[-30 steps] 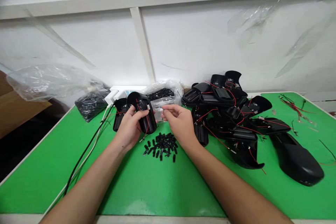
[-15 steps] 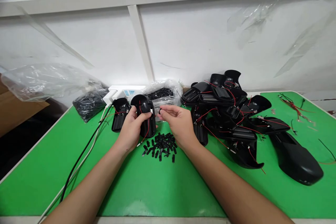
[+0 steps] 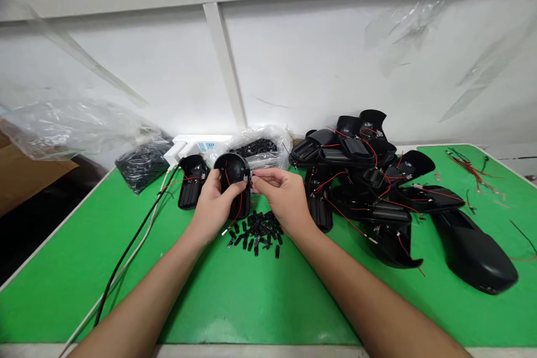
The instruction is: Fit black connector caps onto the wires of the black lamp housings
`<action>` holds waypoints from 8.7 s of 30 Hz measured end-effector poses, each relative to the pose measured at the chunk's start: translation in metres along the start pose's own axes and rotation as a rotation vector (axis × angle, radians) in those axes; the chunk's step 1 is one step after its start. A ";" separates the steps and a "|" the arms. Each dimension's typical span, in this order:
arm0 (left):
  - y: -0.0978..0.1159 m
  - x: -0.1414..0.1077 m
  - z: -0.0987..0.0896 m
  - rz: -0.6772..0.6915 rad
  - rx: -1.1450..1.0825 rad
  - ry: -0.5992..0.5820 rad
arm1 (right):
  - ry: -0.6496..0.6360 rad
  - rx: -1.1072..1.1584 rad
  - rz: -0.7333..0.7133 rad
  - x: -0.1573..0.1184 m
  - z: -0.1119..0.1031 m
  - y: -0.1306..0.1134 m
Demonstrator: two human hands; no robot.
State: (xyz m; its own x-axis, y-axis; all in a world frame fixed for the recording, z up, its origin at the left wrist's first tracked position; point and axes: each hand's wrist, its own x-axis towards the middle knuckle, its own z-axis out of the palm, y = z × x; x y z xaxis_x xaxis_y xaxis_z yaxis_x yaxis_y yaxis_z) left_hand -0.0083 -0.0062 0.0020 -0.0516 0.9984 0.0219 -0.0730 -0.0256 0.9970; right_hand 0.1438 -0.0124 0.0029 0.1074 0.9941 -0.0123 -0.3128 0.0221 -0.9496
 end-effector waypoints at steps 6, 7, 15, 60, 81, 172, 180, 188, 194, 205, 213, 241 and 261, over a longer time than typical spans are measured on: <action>-0.001 0.000 -0.001 -0.024 -0.054 -0.011 | -0.020 -0.048 0.000 0.001 -0.001 -0.001; 0.000 0.000 -0.001 -0.024 -0.057 -0.013 | -0.023 -0.048 0.005 0.001 -0.001 0.000; 0.003 0.000 0.000 -0.011 -0.054 0.005 | -0.035 -0.054 0.007 0.002 -0.001 0.001; 0.003 0.005 -0.002 0.026 0.059 -0.017 | -0.077 -0.097 -0.023 0.000 -0.002 -0.002; 0.004 0.003 -0.001 -0.027 0.028 -0.033 | -0.075 -0.068 -0.012 0.000 -0.003 0.000; 0.009 -0.002 -0.004 -0.040 -0.025 -0.069 | -0.027 -0.099 -0.044 -0.009 0.002 -0.006; 0.020 -0.005 -0.004 -0.205 -0.205 -0.112 | -0.091 0.037 -0.014 -0.011 0.005 -0.008; 0.026 -0.004 -0.006 -0.310 -0.346 -0.106 | -0.088 0.127 0.131 -0.011 0.007 -0.009; 0.030 -0.004 -0.008 -0.411 -0.457 -0.136 | -0.129 -0.096 -0.047 -0.013 0.007 -0.006; 0.027 -0.008 -0.001 -0.416 -0.465 -0.185 | -0.185 -0.866 -0.576 -0.019 0.002 -0.006; 0.026 -0.010 0.001 -0.308 -0.411 -0.253 | -0.100 -0.920 -0.596 -0.019 0.004 -0.006; 0.024 -0.013 0.004 -0.442 -0.339 -0.171 | -0.379 -1.068 -0.262 -0.017 0.002 -0.010; 0.015 -0.021 0.009 -0.340 -0.328 -0.171 | -0.407 -1.136 -0.320 -0.023 0.002 -0.016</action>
State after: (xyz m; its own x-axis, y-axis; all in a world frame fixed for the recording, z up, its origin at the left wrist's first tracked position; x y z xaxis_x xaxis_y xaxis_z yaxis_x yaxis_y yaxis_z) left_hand 0.0010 -0.0275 0.0169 0.1914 0.9462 -0.2611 -0.3683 0.3158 0.8744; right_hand 0.1440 -0.0355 0.0188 -0.3346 0.9261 0.1742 0.6870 0.3663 -0.6275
